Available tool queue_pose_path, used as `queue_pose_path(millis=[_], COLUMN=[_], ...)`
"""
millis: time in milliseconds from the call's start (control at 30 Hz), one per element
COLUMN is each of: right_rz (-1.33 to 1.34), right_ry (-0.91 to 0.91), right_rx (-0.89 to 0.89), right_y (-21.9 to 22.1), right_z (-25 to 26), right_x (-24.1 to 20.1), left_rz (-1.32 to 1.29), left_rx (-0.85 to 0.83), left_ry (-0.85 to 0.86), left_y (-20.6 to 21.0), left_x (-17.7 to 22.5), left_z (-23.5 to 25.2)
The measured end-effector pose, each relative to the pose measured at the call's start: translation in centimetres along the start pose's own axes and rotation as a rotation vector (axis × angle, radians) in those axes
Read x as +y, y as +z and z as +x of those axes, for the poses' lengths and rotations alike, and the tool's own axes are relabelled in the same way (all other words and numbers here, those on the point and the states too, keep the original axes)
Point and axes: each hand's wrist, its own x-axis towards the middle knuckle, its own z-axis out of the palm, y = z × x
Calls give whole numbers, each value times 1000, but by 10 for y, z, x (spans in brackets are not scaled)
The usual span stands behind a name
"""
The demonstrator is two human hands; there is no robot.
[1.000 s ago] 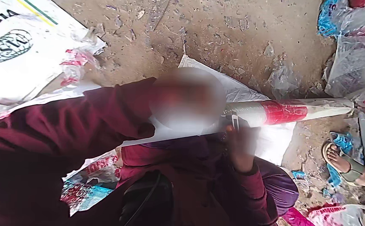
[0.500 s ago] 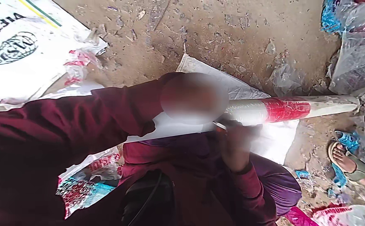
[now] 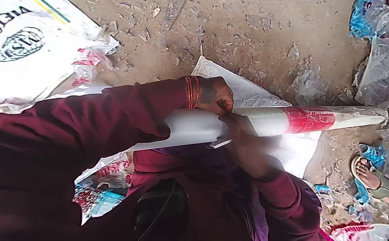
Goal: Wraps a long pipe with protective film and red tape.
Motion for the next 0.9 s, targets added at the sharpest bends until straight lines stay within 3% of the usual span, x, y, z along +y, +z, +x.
queue_pose_path(millis=[200,333,467,533,600,667,767,900], right_rz=[31,-40,35,73,138,227,277,95], right_ry=[45,92,105,96,104,109,73,42], right_rx=[26,77,39,14,-24,-33,158,355], right_y=[4,6,2,1,1,3,15,34], right_z=[-4,-12,-10,-8,-5,-5,-17,-37], right_x=[2,-2,7,8,10,13,18,13], left_rz=[-12,-39,59,83,85,1,-46,-7], left_rx=[4,-16,146,151,130,-6,-44,-77], left_ry=[29,-41,254,283,230,47,-78,-126], left_y=[1,-1,29,33,29,9,-1,-3], left_x=[-1,3,-68,-81,-66,-17,13,20], left_z=[0,0,-7,-9,-8,-3,2,2])
